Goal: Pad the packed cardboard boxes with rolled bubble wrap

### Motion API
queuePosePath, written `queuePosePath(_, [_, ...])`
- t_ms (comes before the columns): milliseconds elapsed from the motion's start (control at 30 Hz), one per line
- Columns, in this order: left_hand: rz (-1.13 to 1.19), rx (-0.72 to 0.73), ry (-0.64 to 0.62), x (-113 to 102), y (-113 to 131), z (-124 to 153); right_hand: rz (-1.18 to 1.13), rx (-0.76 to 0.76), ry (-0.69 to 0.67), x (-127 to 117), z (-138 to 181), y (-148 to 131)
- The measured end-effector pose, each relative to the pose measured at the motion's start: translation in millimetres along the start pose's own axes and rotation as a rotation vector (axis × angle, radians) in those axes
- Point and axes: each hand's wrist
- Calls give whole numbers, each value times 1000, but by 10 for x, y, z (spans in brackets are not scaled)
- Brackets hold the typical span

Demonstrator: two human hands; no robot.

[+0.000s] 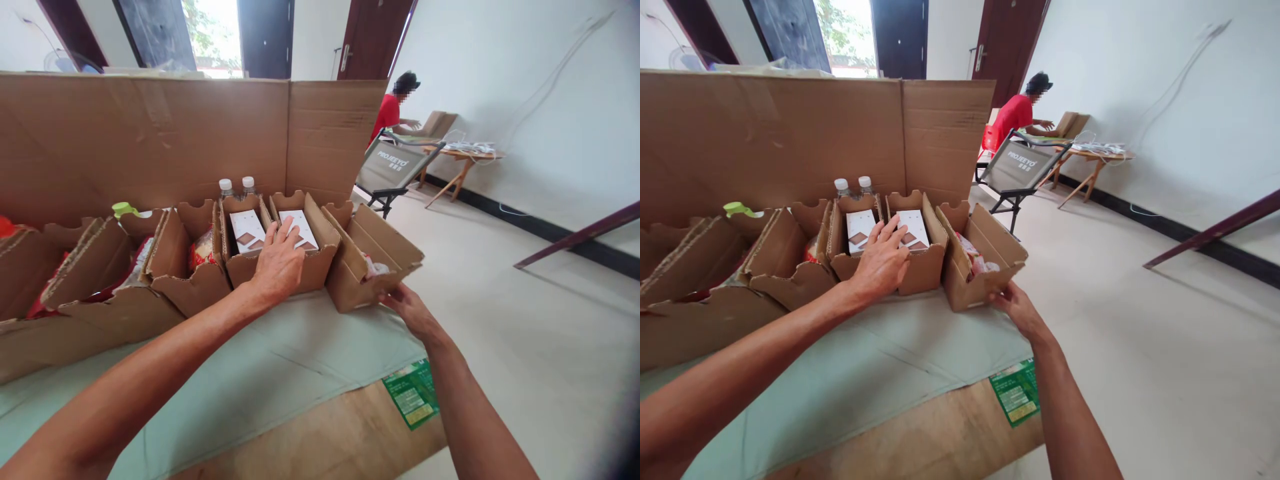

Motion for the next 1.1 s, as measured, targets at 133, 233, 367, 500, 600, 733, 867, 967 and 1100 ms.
queuePosePath(133, [17, -27, 13, 51, -2, -1, -6, -62, -54, 221, -493, -23])
queuePosePath(233, [39, -50, 29, 12, 24, 37, 29, -89, -59, 292, -644, -42])
queuePosePath(367, [141, -36, 143, -188, 118, 441, 174, -127, 143, 271, -498, -190])
queuePosePath(500, [233, -72, 126, -207, 171, 1412, 311, -250, 278, 521, -105, -660])
queuePosePath(600, [186, -230, -5, -17, 77, 2291, 486, -402, -10, 946, 17, -1096])
queuePosePath(733, [70, -272, 10, 205, -107, 3127, 872, -362, -226, 1429, -188, -1344])
queuePosePath(867, [16, -210, 61, 220, -152, 3378, 959, -372, -202, 1567, -277, -1330])
queuePosePath(967, [57, -249, 93, 216, -128, 3415, 946, -405, -190, 1460, 55, -1329])
queuePosePath(1100, [224, -332, 58, 258, -151, 3466, 854, -410, -143, 996, 994, -1244])
Point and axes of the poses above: each hand's wrist, its own z-axis away from the middle knuckle, its own x-axis out of the palm, y = z × x, and after that the axes turned 9 degrees about -x, right-handed
